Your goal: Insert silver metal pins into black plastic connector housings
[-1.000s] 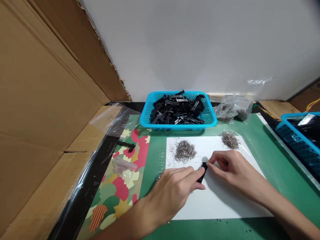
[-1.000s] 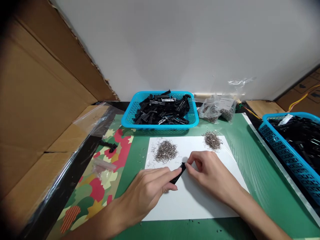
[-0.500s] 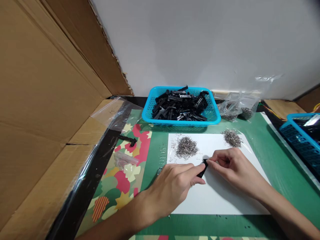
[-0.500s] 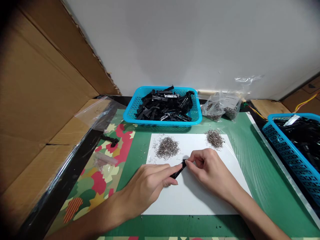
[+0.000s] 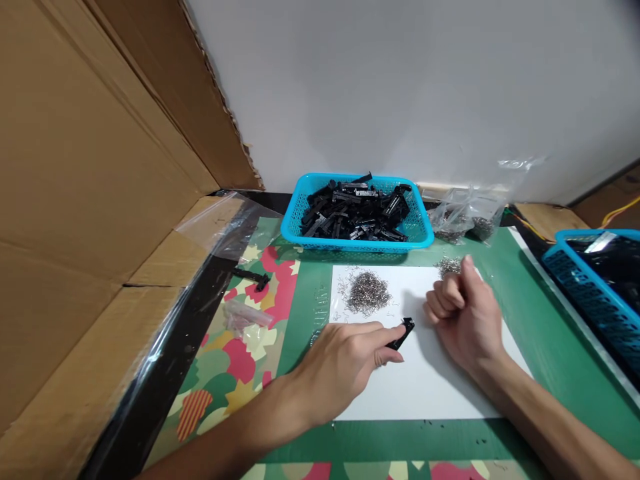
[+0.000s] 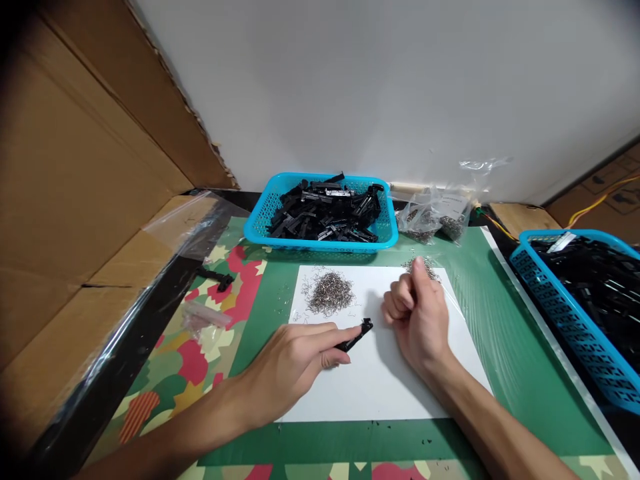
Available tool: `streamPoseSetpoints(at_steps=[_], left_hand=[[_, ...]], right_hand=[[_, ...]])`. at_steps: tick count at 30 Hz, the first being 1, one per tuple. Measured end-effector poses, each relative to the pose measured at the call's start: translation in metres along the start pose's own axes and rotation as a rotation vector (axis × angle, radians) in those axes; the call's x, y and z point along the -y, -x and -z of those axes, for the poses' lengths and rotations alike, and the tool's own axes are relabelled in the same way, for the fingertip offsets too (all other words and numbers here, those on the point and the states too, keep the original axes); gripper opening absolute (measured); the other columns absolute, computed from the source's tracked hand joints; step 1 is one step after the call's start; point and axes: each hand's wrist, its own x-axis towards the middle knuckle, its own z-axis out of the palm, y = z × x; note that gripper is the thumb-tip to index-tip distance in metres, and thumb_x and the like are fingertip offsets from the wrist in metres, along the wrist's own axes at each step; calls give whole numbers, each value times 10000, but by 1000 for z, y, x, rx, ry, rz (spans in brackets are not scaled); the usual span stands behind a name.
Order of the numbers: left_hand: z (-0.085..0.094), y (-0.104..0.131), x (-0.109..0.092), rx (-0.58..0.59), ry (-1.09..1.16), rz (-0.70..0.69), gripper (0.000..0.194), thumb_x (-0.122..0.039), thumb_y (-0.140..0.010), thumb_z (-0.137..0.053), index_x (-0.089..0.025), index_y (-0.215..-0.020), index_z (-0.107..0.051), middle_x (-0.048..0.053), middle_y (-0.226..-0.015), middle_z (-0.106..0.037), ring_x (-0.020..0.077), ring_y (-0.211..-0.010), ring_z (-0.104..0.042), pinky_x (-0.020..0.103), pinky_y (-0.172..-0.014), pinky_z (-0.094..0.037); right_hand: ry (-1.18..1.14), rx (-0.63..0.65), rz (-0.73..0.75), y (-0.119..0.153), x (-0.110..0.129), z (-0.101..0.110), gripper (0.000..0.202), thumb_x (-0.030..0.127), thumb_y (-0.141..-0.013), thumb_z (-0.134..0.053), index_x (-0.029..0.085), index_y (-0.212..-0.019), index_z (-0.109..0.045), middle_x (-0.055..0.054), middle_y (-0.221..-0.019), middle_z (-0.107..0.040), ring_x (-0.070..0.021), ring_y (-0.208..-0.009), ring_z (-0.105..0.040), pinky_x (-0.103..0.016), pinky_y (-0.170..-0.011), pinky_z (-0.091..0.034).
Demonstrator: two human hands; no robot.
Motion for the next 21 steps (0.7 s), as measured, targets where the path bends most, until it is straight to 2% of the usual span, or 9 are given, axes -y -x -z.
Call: streamPoseSetpoints(at_steps=[3,6,12,21], left_hand=[[0,-1,-1,-17,-5,-3,263,-199,-1087,-619,-196,-1316,-747,28,-954,-841,183,-760,-755,285,-648,-539],[-2,-2,0,-20,-21,-42,244,-196,-1090,-615,-197,-1291,-754,17,-938,-837,179,-760,-754,285,-651,-543],[-8,-1,1,-37,-77,-112,248,-249,-1121,-577,-153,-1283,-738,21,-853,-805,179,-735,-752,271,-634,-528],[-7,-3,-4,-35,-86,-121,248,-276,-1071,-681,-144,-1269,-747,0,-804,-768,168,-697,-724,273,-570,-450]], right_hand=[[-127,37,-67,-3,-5,-14,730,732,-976,-603,244,-510,-323,86,-508,-189,-95,-439,-143,-269,-399,-196],[-189,39,-78,-4,-7,-18,724,713,-950,-673,232,-508,-360,88,-510,-204,-84,-437,-158,-252,-395,-206],[-237,44,-140,-3,-10,-14,694,653,-892,-783,218,-508,-401,93,-517,-206,-80,-448,-133,-238,-380,-194],[-303,64,-248,-6,-10,1,630,554,-901,-818,216,-545,-425,100,-578,-175,-98,-504,-57,-248,-382,-137]])
